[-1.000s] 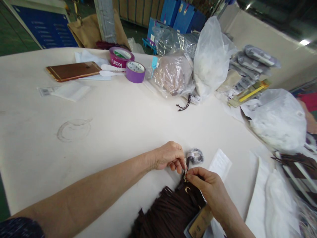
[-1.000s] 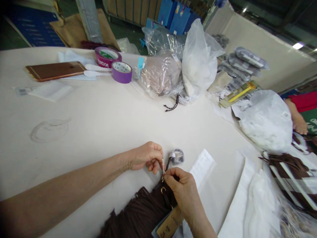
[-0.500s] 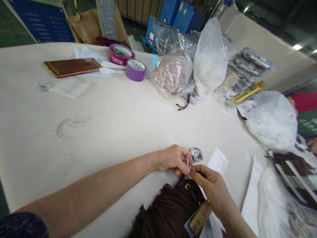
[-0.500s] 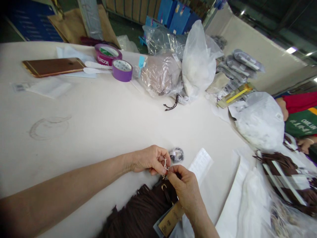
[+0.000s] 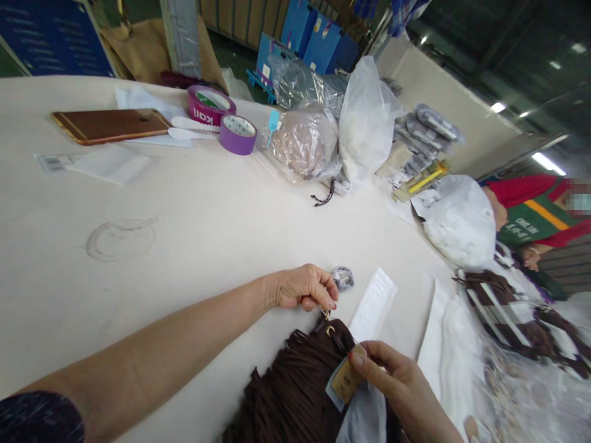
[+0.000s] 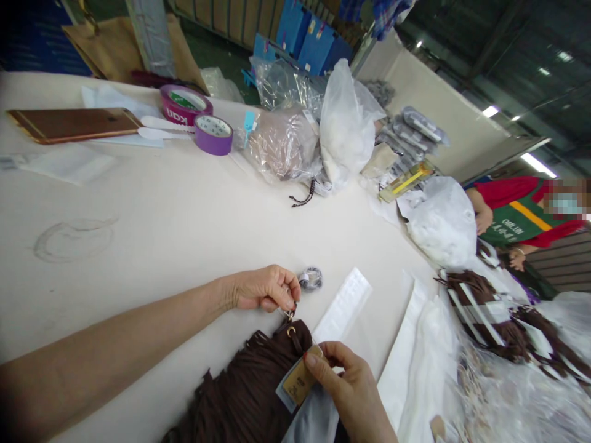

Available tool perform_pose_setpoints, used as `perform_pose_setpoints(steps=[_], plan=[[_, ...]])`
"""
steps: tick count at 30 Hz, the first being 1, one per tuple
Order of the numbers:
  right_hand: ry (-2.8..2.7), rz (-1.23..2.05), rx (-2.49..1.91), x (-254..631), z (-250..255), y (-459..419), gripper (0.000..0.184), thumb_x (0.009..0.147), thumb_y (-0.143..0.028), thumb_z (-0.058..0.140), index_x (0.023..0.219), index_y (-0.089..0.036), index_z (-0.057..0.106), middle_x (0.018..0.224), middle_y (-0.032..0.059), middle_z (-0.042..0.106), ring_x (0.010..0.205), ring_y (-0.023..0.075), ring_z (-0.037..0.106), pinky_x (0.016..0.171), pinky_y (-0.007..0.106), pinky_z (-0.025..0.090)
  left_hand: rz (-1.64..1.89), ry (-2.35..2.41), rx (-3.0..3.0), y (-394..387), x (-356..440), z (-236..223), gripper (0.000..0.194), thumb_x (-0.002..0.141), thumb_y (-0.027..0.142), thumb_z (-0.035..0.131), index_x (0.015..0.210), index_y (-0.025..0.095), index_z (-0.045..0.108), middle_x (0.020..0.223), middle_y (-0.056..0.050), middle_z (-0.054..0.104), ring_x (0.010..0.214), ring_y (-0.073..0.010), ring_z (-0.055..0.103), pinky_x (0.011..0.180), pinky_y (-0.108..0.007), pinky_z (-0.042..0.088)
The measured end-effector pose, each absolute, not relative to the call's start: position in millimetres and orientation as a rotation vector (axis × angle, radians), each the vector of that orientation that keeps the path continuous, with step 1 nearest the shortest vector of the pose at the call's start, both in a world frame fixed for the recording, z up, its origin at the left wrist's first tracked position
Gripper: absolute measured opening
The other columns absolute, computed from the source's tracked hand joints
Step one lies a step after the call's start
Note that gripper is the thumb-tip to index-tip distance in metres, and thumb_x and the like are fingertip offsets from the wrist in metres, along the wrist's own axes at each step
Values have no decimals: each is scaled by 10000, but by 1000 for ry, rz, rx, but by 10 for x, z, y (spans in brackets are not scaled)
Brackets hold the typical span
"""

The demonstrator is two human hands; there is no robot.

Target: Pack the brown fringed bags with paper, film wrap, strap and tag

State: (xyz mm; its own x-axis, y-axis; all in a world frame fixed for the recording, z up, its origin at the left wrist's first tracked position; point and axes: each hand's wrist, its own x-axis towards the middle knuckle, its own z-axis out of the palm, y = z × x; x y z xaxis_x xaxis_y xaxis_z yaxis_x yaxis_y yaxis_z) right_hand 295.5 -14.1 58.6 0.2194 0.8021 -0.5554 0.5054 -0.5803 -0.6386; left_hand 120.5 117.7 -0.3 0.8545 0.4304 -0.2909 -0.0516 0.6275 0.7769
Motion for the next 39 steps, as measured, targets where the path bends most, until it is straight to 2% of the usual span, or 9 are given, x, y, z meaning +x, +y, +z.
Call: perform_pose_setpoints(steps=[6,10,12,14,18,24,30,39], plan=[[-989,1133,-2094,2861,593,-147,317,523,-469,714,577,-161,665,568,21,612,586,154,511,586,266,395,199,550,1170,1176,1114,61,234,453,129,610,681,133,553,482,55,500,369,-43,296,378,-184,167],[-892,1239,-2063,2804,751,-87,316,539,-432,731,525,-145,599,473,-29,518,447,69,398,451,209,302,250,685,1434,1170,1125,97,207,433,43,516,606,136,581,478,59,485,456,-76,385,432,-189,233],[-719,1359,-1949,2733,776,-68,308,515,-391,765,570,-142,591,501,-30,541,444,62,427,443,195,319,289,753,1528,1168,1158,101,148,441,41,500,536,138,558,485,47,487,498,-88,404,453,-193,241],[-535,1431,-1799,2622,750,-59,334,460,-345,803,610,-140,586,558,-11,592,493,81,506,480,197,390,321,799,1585,1170,1183,107,98,461,55,490,491,142,524,472,43,470,503,-87,391,457,-195,233],[-394,1441,-1647,2336,622,-71,380,412,-302,823,646,-132,576,612,16,631,557,112,586,501,194,449,330,818,1614,1161,1173,161,37,520,126,475,495,149,490,418,52,422,446,-81,354,429,-196,214],[-324,1363,-1578,2045,475,-52,314,421,-215,782,634,-134,566,541,3,604,459,93,553,375,158,398,332,815,1551,1064,1046,277,63,556,210,443,523,158,428,414,59,399,380,-63,308,388,-183,201],[-260,1136,-1556,1948,332,30,262,460,-163,749,615,-154,539,524,-26,577,463,88,546,397,172,433,382,839,1446,880,707,315,112,555,253,493,560,159,433,418,78,374,376,-44,267,381,-173,175],[-252,961,-1538,1884,169,73,200,496,-143,691,622,-170,537,501,-39,566,421,103,536,392,214,436,408,833,1275,488,454,348,268,608,379,556,717,161,444,568,74,464,321,-13,288,340,-172,171]])
